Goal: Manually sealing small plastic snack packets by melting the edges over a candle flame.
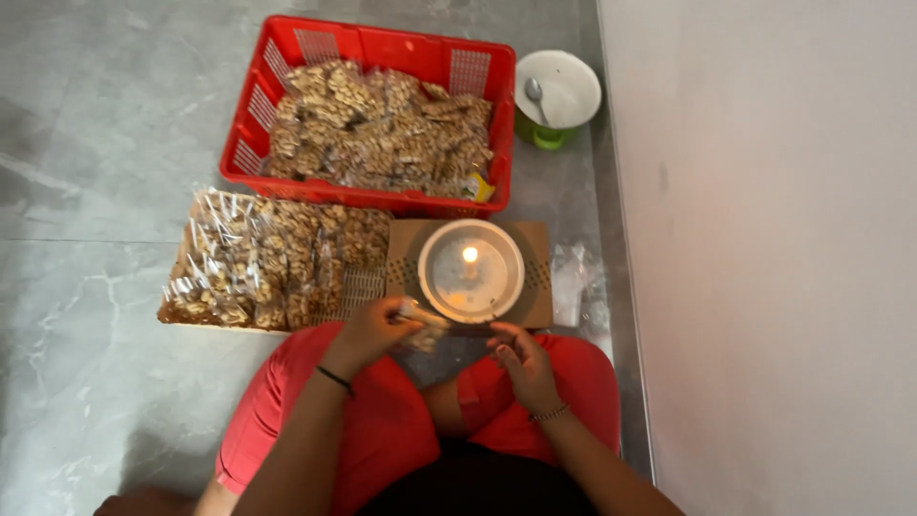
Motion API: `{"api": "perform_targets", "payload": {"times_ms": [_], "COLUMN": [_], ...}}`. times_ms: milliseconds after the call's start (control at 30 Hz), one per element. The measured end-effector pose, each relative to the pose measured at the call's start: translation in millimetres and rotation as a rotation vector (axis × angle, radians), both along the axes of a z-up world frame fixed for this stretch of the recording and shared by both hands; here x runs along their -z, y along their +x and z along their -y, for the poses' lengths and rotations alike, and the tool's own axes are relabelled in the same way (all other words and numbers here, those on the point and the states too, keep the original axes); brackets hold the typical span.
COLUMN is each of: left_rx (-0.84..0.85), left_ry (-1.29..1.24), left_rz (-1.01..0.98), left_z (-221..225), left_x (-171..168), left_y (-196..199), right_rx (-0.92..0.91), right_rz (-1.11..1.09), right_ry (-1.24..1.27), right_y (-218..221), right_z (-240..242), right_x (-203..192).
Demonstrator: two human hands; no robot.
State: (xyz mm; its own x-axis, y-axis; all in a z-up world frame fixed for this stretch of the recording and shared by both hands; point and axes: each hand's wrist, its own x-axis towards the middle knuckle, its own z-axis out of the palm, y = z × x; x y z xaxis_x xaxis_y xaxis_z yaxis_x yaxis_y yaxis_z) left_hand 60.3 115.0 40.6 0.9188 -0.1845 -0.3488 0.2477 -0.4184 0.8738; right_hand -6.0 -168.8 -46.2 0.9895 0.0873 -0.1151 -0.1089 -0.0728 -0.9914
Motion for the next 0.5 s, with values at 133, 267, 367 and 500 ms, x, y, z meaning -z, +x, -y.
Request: {"api": "perform_targets", "payload": {"times_ms": [133,267,367,500], "left_rx": [-0.078,-0.353,-0.603,-0.663], "left_ry": [0.188,-0.118,-0.469,-0.175], "left_rz": [-0.110,-0.086,0.045,0.084], "left_z": [-42.1,-50.8,-62.2,-81.4], "left_x": [-23.2,-39.6,-43.9,-38.0], "left_y": [35.0,95.3,143.4,162.7], "right_rx": [-0.026,-0.010,-0.045,-0.069], "right_rz": [-0.049,-0.054,-0.105,-0.128], "right_ry": [-0.133,-0.185,-0.270,-0.275], "right_y": [4.0,11.5,15.2,15.0], "right_z": [-9.5,-12.8,-16.7,-17.7], "right_x": [-19.4,-20.8,-31.0,-31.0]}}
